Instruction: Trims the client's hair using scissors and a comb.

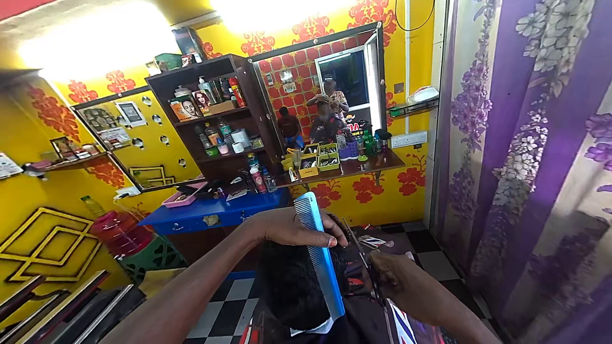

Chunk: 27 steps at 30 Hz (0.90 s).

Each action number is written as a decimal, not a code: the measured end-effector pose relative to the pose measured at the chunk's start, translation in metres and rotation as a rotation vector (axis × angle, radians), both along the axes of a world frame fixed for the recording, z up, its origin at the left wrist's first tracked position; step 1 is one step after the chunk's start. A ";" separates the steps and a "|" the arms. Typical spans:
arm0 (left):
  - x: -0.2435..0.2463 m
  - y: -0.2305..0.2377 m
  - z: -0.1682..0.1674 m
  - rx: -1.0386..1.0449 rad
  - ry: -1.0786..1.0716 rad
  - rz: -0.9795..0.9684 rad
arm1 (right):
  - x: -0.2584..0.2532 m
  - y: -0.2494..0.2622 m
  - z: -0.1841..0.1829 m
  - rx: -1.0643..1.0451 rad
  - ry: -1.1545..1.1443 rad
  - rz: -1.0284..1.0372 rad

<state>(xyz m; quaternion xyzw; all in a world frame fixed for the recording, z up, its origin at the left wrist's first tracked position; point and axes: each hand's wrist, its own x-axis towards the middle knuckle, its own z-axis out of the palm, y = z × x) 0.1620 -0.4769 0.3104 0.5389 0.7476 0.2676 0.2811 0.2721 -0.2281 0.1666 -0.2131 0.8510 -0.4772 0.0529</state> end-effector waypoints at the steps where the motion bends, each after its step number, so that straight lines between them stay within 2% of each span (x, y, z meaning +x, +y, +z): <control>1: 0.000 0.000 0.000 0.003 -0.002 -0.004 | 0.000 -0.001 -0.006 -0.073 -0.013 -0.013; 6: -0.002 -0.003 -0.002 0.040 -0.002 -0.057 | 0.020 -0.039 -0.040 -0.679 -0.066 -0.150; 8: -0.001 -0.003 -0.001 0.043 0.008 -0.058 | 0.032 -0.056 -0.044 -0.838 -0.100 -0.166; 10: 0.000 -0.004 -0.001 0.033 0.023 -0.052 | 0.042 -0.067 -0.040 -0.848 -0.118 -0.115; 12: 0.002 -0.005 -0.002 0.025 0.047 -0.029 | 0.049 -0.077 -0.031 -0.756 -0.086 -0.103; 15: 0.003 -0.006 -0.003 0.034 0.066 -0.002 | 0.047 -0.085 -0.027 -0.616 0.048 -0.142; 19: 0.003 -0.005 -0.003 0.046 0.045 -0.006 | 0.040 -0.074 -0.032 -0.576 0.302 -0.158; 21: 0.006 -0.008 -0.002 0.044 0.047 0.004 | 0.038 -0.062 -0.035 -0.631 0.348 -0.234; 22: 0.008 -0.010 -0.001 0.030 0.086 0.009 | 0.034 -0.056 -0.038 -0.694 0.331 -0.281; 25: 0.015 0.006 -0.006 0.000 0.216 -0.173 | 0.018 -0.033 -0.057 -0.776 0.152 -0.433; 27: 0.025 0.008 -0.006 -0.017 0.282 -0.215 | 0.008 -0.033 -0.067 -0.739 0.037 -0.397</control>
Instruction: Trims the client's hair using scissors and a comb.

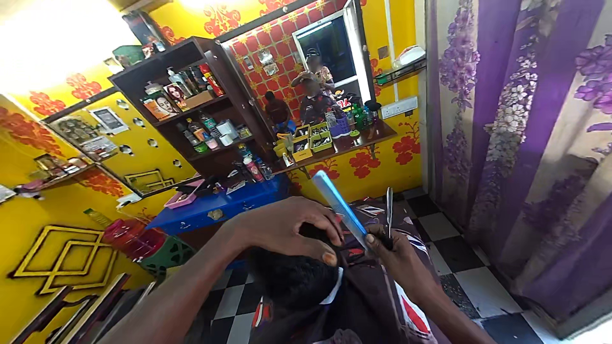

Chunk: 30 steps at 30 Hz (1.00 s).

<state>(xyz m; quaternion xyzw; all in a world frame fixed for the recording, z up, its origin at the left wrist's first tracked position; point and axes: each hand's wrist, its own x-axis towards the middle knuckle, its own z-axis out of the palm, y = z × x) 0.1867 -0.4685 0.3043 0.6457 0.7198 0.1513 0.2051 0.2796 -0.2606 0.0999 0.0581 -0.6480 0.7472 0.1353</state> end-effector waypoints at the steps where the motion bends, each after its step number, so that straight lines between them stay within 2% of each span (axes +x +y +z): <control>1: 0.004 -0.001 0.001 0.008 -0.008 -0.020 | -0.002 -0.004 -0.002 0.023 -0.012 0.051; 5: 0.012 -0.006 0.017 0.217 -0.364 -0.124 | 0.005 -0.021 -0.009 0.039 0.077 0.081; 6: 0.011 -0.015 0.027 0.287 -0.371 -0.094 | 0.006 -0.025 -0.008 0.044 0.094 0.074; 8: -0.001 -0.038 0.049 0.351 -0.236 0.000 | 0.007 -0.030 -0.006 0.093 0.117 0.040; 10: -0.015 -0.060 0.062 0.218 -0.105 0.083 | 0.008 -0.032 -0.004 0.137 0.131 0.016; 13: -0.017 -0.073 0.054 -0.078 0.059 0.165 | 0.008 -0.036 -0.004 0.164 0.129 0.015; 17: -0.010 -0.072 0.045 -0.126 0.072 0.187 | 0.010 -0.040 -0.007 0.150 0.137 0.020; 21: -0.015 -0.085 0.054 -0.180 0.099 0.235 | 0.010 -0.037 -0.001 0.193 0.147 0.017; 23: -0.015 -0.079 0.049 -0.218 0.111 0.197 | 0.011 -0.036 0.003 0.219 0.138 0.038; 27: -0.016 -0.050 0.016 -0.199 0.091 -0.058 | 0.019 -0.042 0.005 0.246 0.111 0.085; 30: -0.011 -0.043 0.011 -0.238 0.149 -0.080 | 0.023 -0.046 -0.001 0.206 0.133 0.119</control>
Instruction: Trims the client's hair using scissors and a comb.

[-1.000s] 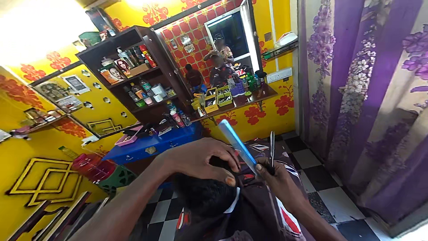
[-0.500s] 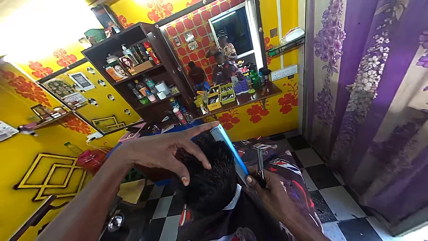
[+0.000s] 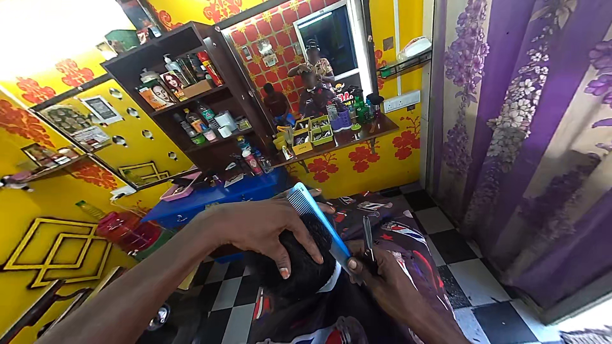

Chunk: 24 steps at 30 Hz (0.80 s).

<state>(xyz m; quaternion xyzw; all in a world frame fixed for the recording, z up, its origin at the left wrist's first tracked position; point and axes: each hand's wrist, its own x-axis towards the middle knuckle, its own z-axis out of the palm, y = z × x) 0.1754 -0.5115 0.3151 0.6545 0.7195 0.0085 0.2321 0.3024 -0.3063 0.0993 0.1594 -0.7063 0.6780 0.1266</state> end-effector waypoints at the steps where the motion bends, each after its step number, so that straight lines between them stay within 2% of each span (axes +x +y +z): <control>1: 0.001 0.000 -0.001 0.015 0.038 -0.009 | 0.002 -0.001 -0.001 -0.014 0.003 0.015; 8: 0.018 -0.004 -0.010 0.157 0.167 -0.093 | 0.010 -0.004 -0.012 -0.126 0.104 0.059; 14: 0.023 0.001 -0.019 0.181 0.215 -0.114 | 0.017 0.000 -0.018 -0.184 0.129 0.143; 17: 0.025 0.004 -0.019 0.187 0.160 -0.124 | 0.021 0.000 -0.019 -0.416 0.098 0.209; 20: 0.026 0.006 -0.019 0.176 0.124 -0.117 | 0.025 -0.001 -0.013 -0.641 0.081 0.162; 22: 0.028 0.004 -0.019 0.174 0.120 -0.086 | 0.027 -0.002 -0.007 -0.611 0.131 0.101; 24: 0.031 0.002 -0.019 0.200 0.106 -0.047 | 0.030 -0.007 0.000 -0.404 0.225 0.027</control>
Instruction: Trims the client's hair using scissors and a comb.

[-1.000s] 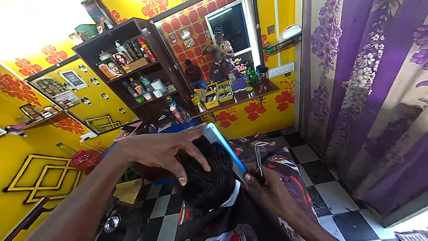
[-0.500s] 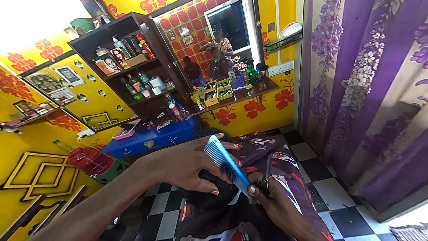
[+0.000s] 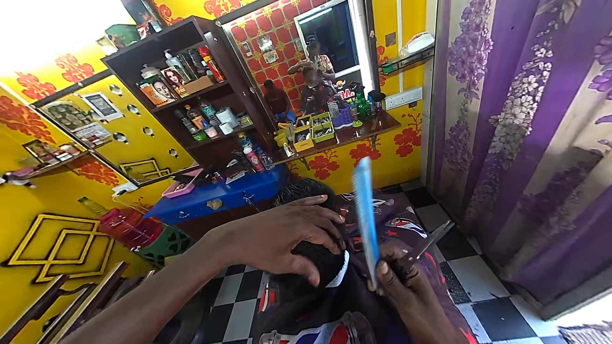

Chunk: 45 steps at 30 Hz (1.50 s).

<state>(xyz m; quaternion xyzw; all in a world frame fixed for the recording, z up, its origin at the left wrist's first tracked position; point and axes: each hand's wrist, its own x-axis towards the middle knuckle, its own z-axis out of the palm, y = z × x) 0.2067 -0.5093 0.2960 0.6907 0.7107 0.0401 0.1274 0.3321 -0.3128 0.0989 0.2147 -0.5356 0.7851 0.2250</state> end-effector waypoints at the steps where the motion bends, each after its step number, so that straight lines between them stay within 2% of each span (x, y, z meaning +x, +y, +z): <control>1: 0.003 -0.001 0.000 0.025 -0.024 0.026 | 0.001 -0.004 0.003 0.124 0.037 -0.060; 4: 0.008 -0.001 -0.007 0.104 -0.126 0.049 | 0.006 -0.015 0.015 0.515 0.148 -0.245; 7: 0.011 -0.002 -0.011 0.138 -0.104 0.036 | 0.003 -0.014 0.023 0.695 0.207 -0.438; 9: 0.009 -0.003 -0.012 0.141 -0.106 0.030 | 0.002 -0.001 0.025 0.766 0.126 -0.578; 11: 0.006 -0.004 -0.012 0.148 -0.143 0.026 | 0.000 0.016 0.023 0.809 -0.061 -0.666; 12: 0.003 -0.005 -0.011 0.154 -0.154 0.025 | -0.001 0.026 0.021 0.844 -0.189 -0.636; 13: 0.001 -0.006 -0.010 0.156 -0.156 0.028 | -0.002 0.038 0.021 0.883 -0.331 -0.502; 15: -0.004 -0.008 -0.009 0.153 -0.154 0.042 | -0.005 0.063 0.022 0.889 -0.512 -0.042; 17: -0.010 -0.008 -0.008 0.149 -0.149 0.052 | -0.009 0.072 0.027 0.792 -0.543 0.349; 19: -0.014 -0.008 -0.007 0.164 -0.140 0.046 | -0.011 0.068 0.036 0.693 -0.517 0.541; 21: -0.016 -0.007 -0.005 0.157 -0.137 0.056 | -0.011 0.058 0.042 0.713 -0.474 0.473; 24: -0.018 -0.006 -0.004 0.124 -0.140 0.088 | -0.011 0.043 0.050 0.886 -0.426 0.271; 30: -0.023 -0.002 -0.002 0.115 -0.124 0.070 | -0.019 0.029 0.066 1.065 -0.433 0.245; 40: -0.016 0.001 0.000 0.108 -0.128 0.117 | -0.023 0.030 0.063 1.154 -0.400 0.016; 45: -0.015 0.003 -0.002 0.100 -0.089 0.086 | -0.024 0.035 0.049 1.035 -0.351 -0.004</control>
